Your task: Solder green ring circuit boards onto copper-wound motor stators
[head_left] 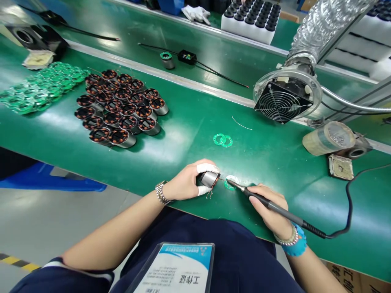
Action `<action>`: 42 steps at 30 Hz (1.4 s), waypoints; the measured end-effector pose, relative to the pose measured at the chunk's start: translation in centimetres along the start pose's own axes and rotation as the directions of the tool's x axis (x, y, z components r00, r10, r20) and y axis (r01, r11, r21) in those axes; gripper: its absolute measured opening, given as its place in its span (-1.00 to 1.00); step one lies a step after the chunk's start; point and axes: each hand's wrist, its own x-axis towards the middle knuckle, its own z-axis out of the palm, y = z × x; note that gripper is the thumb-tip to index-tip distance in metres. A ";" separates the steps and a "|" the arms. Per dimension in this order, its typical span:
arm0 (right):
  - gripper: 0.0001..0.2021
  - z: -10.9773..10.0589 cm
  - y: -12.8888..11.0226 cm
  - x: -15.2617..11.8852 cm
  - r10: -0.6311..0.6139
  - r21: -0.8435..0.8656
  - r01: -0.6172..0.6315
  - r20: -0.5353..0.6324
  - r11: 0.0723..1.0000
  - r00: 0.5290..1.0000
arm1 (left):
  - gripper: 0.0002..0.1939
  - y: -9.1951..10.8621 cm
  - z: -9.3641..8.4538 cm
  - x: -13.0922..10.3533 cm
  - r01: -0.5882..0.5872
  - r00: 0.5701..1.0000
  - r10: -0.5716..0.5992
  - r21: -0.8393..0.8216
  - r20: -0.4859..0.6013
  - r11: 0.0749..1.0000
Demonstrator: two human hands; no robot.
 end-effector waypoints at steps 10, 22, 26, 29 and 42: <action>-0.82 0.1 0.1 0.0 -0.007 -0.009 0.007 0.024 1.000 1.000 | -0.62 -0.1 0.1 0.0 0.001 1.000 -0.001 0.001 -0.008 1.000; -0.82 0.0 0.1 0.0 -0.004 0.020 0.004 0.042 1.000 0.999 | -0.60 -0.1 0.2 -0.1 0.006 1.000 -0.006 -0.018 -0.009 1.000; -0.81 -0.1 0.0 0.0 -0.006 0.029 0.005 0.041 1.000 0.999 | -0.61 -0.1 0.2 -0.1 -0.009 1.000 0.008 -0.015 -0.010 1.000; -0.81 -0.2 0.0 0.1 -0.007 0.044 0.006 0.027 0.999 1.000 | -0.62 0.0 0.2 -0.1 -0.009 1.000 0.009 -0.011 -0.013 1.000; -0.83 -0.4 0.1 -0.1 -0.019 0.002 0.020 -0.070 1.000 0.997 | -0.61 -0.1 0.2 -0.2 0.022 1.000 -0.022 -0.018 -0.001 1.000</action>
